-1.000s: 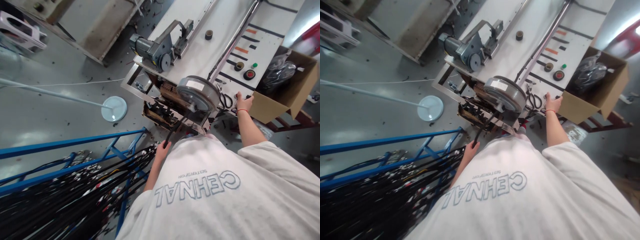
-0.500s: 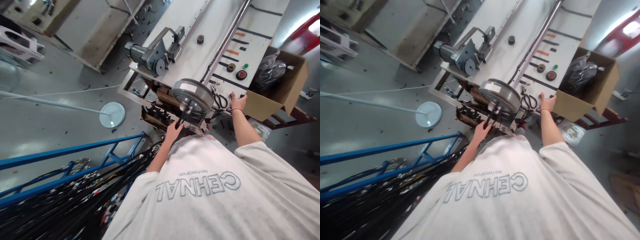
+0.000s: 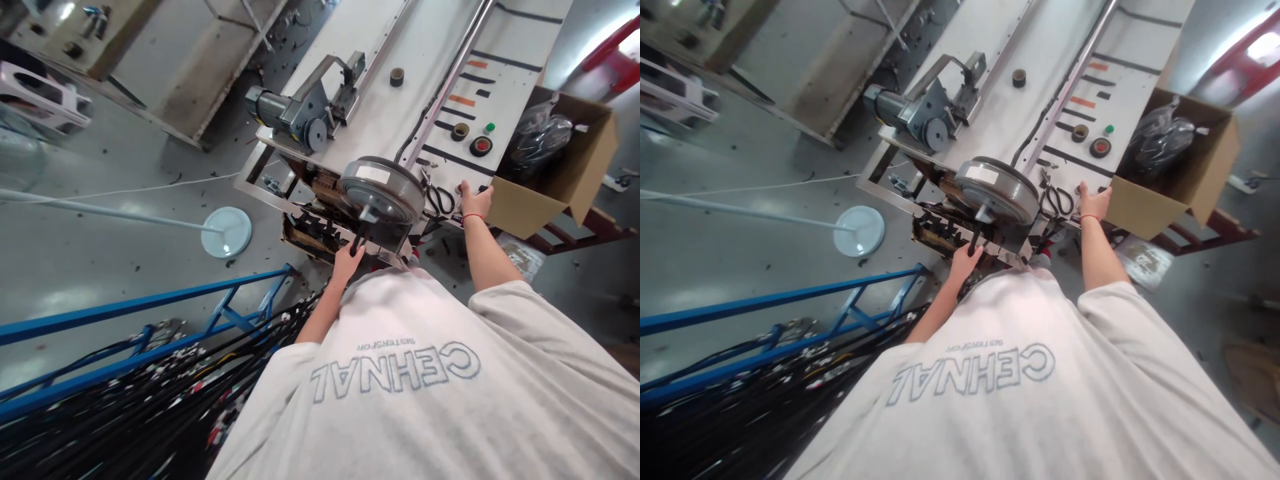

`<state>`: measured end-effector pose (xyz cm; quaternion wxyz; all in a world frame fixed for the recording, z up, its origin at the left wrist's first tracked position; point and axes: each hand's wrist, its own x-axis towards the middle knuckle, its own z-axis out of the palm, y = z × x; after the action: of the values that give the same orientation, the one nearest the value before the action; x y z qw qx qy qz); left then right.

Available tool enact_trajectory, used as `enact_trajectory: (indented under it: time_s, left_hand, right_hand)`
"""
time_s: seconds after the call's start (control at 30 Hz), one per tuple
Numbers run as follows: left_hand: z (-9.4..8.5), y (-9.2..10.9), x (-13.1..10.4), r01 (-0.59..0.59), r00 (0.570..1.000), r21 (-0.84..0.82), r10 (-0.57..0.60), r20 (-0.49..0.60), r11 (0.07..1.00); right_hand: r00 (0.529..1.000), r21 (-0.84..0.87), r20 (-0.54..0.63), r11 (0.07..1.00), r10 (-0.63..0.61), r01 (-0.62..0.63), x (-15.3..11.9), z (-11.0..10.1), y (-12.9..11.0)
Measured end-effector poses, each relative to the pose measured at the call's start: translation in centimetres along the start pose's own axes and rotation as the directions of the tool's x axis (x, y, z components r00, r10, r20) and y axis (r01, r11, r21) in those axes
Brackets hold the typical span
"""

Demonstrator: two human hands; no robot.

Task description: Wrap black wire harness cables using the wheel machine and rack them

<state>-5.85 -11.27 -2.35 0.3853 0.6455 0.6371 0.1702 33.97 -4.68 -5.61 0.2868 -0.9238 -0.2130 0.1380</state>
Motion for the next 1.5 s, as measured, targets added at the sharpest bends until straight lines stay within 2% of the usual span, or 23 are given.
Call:
enact_trajectory:
  time_s: [0.2,0.33,0.47,0.57,0.7,0.93,1.13,1.33,1.5]
  left_hand:
    - [0.2,-3.1,-2.4,0.044,0.999,0.022,-0.045,0.022,0.999]
    - [0.7,-5.3,-4.0,0.128,0.989,-0.012,-0.126,0.073,0.992]
    - [1.1,-6.2,-4.7,0.165,0.982,-0.036,-0.16,0.102,0.986]
    - [0.8,-5.7,-4.5,0.129,0.991,-0.043,-0.127,0.043,0.991]
    - [0.1,-4.1,-3.3,0.055,0.998,-0.026,-0.056,-0.036,0.998]
    - [0.2,-0.8,-0.4,0.002,0.998,-0.003,-0.003,-0.063,1.0]
    - [0.2,1.0,1.7,-0.051,0.996,0.029,0.053,-0.069,0.998]
    - [0.5,1.1,2.2,-0.07,0.996,0.047,0.072,-0.059,0.996]
    - [0.1,-1.2,0.1,0.006,0.999,0.041,-0.005,-0.042,0.999]
  right_hand:
    - [1.0,0.008,-0.007,1.0,-0.011,0.011,-0.1,-0.2,-0.1]
    - [1.0,0.015,0.023,1.0,-0.004,0.004,-0.2,-0.3,-0.2]
    - [1.0,0.013,0.024,1.0,0.008,-0.009,-0.2,-0.4,-0.3]
    - [1.0,0.02,0.015,1.0,0.005,-0.006,-0.2,-0.3,-0.3]
    - [1.0,0.021,0.005,1.0,0.011,-0.011,-0.2,-0.3,-0.3]
    - [1.0,0.016,0.001,1.0,0.023,-0.023,-0.3,-0.3,-0.4]
    - [1.0,0.01,0.004,1.0,0.019,-0.019,-0.4,-0.4,-0.4]
    - [1.0,0.013,0.006,1.0,0.017,-0.017,-0.4,-0.4,-0.5]
    - [1.0,-0.006,0.008,1.0,0.023,-0.023,-0.3,-0.3,-0.4]
